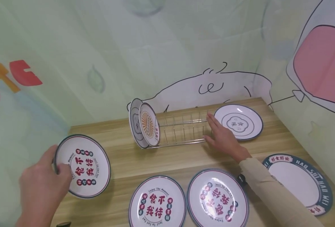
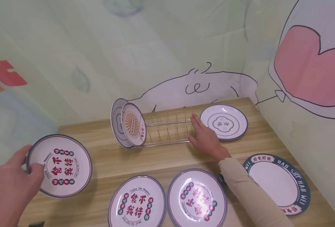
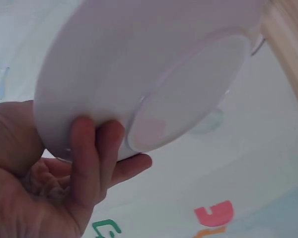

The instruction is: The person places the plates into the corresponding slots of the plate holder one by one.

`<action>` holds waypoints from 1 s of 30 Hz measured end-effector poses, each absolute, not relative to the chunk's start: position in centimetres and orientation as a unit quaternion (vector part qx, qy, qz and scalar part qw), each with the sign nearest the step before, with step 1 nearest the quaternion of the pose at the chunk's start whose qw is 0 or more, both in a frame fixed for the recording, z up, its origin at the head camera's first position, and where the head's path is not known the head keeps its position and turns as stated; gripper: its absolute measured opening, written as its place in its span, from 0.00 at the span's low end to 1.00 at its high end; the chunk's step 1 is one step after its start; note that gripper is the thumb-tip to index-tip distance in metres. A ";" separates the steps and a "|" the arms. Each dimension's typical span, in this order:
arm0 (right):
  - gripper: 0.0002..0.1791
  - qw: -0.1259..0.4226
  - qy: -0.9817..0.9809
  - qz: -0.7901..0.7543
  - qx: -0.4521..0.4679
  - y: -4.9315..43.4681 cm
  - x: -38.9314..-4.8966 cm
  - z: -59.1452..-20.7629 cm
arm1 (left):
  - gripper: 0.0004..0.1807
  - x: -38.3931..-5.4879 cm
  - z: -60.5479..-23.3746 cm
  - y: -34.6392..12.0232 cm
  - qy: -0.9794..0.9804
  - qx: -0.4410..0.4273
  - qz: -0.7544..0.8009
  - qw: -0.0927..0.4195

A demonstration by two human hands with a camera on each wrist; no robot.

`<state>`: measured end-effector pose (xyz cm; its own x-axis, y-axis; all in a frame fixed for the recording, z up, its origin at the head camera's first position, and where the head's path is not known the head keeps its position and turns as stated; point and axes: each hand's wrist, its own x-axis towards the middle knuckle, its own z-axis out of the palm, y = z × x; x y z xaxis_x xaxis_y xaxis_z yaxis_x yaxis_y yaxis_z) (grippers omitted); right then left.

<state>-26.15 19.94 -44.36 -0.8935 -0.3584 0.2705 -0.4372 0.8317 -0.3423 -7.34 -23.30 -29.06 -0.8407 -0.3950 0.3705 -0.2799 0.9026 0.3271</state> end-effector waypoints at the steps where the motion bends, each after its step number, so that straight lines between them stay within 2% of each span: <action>1: 0.46 0.100 -0.952 0.200 0.209 19.9 -26.2 -44.4 | 0.28 -7.0 -28.9 -23.0 -0.951 0.165 -0.128 0.229; 9: 0.46 0.098 -0.953 0.196 0.209 20.0 -26.3 -44.5 | 0.26 -5.3 -28.6 -21.1 -0.945 0.096 -0.133 0.281; 24: 0.46 0.103 -0.952 0.200 0.210 19.9 -26.3 -44.8 | 0.26 -3.6 -29.3 -17.7 -0.947 0.060 -0.131 0.288; 30: 0.46 0.113 -0.950 0.201 0.210 19.9 -26.3 -44.9 | 0.28 -3.3 -29.3 -16.1 -0.954 0.044 -0.134 0.264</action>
